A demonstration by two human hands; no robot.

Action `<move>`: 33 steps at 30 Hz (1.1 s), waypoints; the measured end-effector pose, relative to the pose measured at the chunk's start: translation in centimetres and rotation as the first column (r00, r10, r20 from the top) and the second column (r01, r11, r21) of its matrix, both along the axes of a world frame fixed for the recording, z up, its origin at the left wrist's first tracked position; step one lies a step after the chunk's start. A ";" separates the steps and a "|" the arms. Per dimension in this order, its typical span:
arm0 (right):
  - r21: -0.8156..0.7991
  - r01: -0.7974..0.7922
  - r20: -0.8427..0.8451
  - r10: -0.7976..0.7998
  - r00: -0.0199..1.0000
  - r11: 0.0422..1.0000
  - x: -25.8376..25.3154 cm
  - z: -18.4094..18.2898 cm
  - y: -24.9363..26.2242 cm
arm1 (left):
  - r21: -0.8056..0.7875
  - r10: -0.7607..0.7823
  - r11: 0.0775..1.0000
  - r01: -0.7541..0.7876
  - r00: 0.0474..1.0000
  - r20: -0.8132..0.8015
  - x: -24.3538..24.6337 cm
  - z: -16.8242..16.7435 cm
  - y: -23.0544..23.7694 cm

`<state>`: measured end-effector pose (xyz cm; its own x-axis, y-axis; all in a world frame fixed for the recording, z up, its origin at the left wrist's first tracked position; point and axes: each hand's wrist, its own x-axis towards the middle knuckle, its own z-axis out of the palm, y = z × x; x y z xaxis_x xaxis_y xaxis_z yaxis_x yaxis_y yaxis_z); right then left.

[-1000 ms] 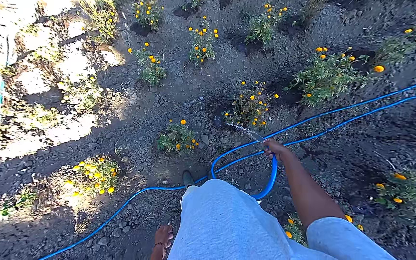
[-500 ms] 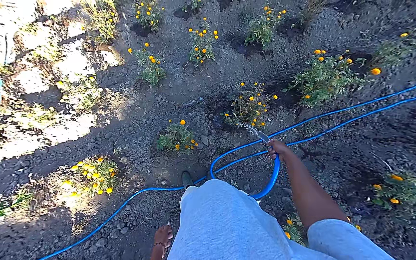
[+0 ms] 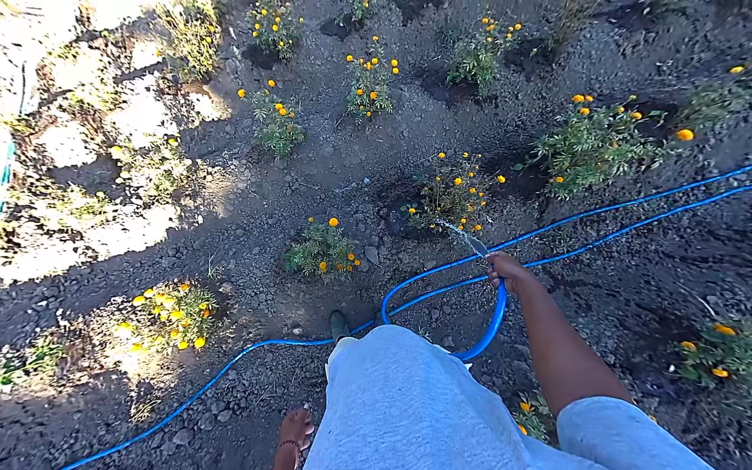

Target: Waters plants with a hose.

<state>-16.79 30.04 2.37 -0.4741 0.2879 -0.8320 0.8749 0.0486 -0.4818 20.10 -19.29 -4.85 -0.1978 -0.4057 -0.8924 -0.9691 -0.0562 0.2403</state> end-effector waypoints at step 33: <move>-0.056 0.034 -0.007 -0.034 0.999 0.998 0.1 -0.1 0.2 | 0.005 0.033 0.999 -0.033 0.999 -0.010 0.5 -0.8 0.1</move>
<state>-16.69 30.25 2.26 -0.4718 0.2569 -0.8435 0.8716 -0.0087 -0.4902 20.56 -19.22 -5.68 -0.1934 -0.4078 -0.8923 -0.9642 -0.0889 0.2497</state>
